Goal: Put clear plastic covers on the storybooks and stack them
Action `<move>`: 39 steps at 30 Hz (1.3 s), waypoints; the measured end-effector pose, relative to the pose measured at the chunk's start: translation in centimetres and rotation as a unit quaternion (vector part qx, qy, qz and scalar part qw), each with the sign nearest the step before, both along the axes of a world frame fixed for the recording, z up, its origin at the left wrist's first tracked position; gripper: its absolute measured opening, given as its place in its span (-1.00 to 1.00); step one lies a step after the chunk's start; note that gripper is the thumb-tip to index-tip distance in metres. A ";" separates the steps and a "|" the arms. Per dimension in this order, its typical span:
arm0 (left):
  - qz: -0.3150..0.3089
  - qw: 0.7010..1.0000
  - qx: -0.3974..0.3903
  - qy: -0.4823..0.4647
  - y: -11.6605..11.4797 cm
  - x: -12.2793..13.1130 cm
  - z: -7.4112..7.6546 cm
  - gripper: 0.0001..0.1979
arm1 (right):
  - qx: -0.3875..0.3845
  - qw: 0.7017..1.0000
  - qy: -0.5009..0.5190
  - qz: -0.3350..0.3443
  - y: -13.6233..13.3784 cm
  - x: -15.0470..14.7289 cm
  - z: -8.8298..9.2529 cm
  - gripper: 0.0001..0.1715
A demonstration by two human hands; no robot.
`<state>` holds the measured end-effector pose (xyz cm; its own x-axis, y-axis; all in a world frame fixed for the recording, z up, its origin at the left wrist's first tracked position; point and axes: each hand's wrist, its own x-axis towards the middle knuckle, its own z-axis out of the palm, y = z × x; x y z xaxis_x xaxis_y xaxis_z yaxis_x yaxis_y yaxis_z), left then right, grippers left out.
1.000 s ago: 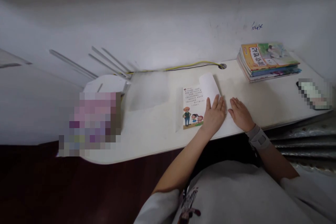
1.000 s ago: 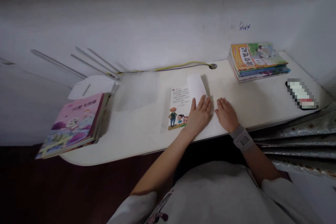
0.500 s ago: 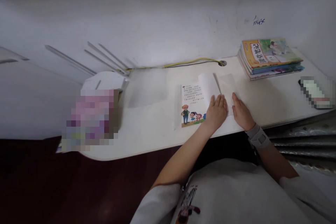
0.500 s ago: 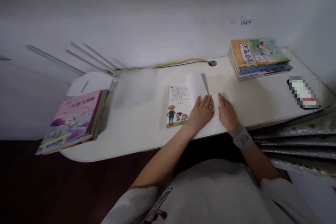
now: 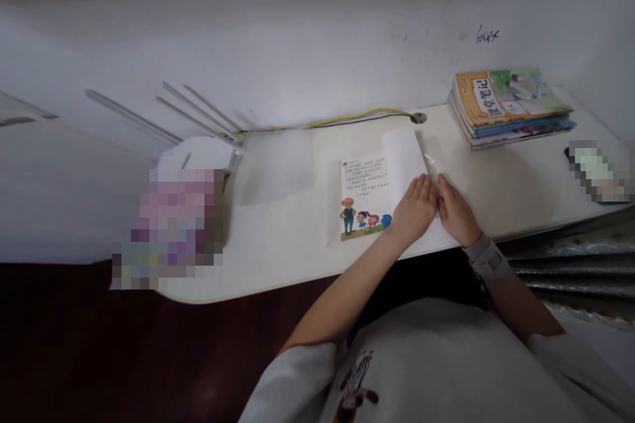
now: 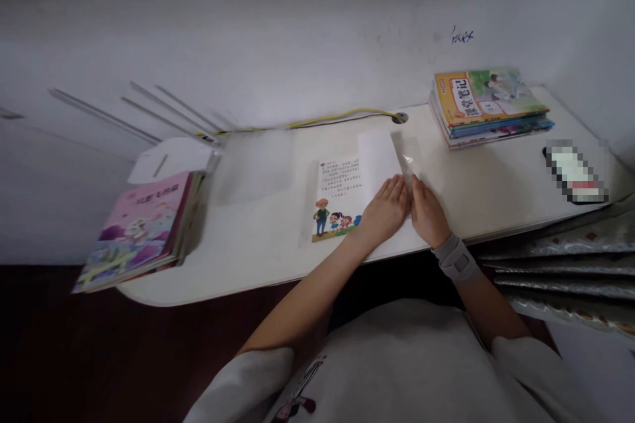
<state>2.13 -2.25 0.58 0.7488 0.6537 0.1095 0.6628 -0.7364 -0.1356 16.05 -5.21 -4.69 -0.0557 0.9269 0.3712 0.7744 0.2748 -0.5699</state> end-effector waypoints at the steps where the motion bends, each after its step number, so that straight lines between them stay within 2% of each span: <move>1: -0.001 1.000 -0.005 -0.003 -0.1 -0.1 0.3 -0.54 | 0.001 1.000 -0.008 0.001 0.0 0.0 0.0 -0.33; 7: 0.058 0.997 -0.059 -0.004 -0.8 -1.1 1.7 -0.49 | 0.000 0.999 -0.044 0.006 0.0 -0.2 0.2 -0.40; 11: 0.054 0.992 -0.110 0.030 -0.5 -1.5 3.1 -0.42 | -0.009 0.998 -0.066 -0.001 -0.1 -0.4 0.6 -0.45; 14: 0.045 0.989 -0.137 0.033 0.5 -1.5 4.4 -0.47 | -0.017 0.995 -0.096 -0.001 -0.2 -0.6 1.0 -0.49; 17: 0.088 0.990 -0.109 0.005 2.6 -0.9 5.3 -0.53 | -0.023 0.993 -0.114 -0.001 -0.3 -0.7 1.2 -0.51; 20: 0.136 0.988 -0.074 -0.008 5.7 -0.1 5.0 -0.51 | -0.019 0.993 -0.119 -0.004 -0.4 -0.8 1.2 -0.53; 23: 0.158 0.982 -0.099 0.010 8.4 0.4 4.2 -0.42 | -0.014 0.992 -0.125 -0.010 -0.4 -0.9 1.2 -0.54; 25: 0.164 0.980 -0.111 0.020 9.2 0.4 3.7 -0.41 | -0.015 0.992 -0.129 -0.012 -0.5 -1.0 1.3 -0.54; 30: 0.199 0.972 -0.113 0.056 8.7 0.1 3.1 -0.50 | -0.021 0.991 -0.130 -0.011 -0.6 -1.1 1.5 -0.53; 39: 0.180 0.976 -0.113 0.047 8.3 0.4 2.6 -0.50 | -0.027 0.993 -0.117 -0.011 -0.6 -1.1 1.5 -0.54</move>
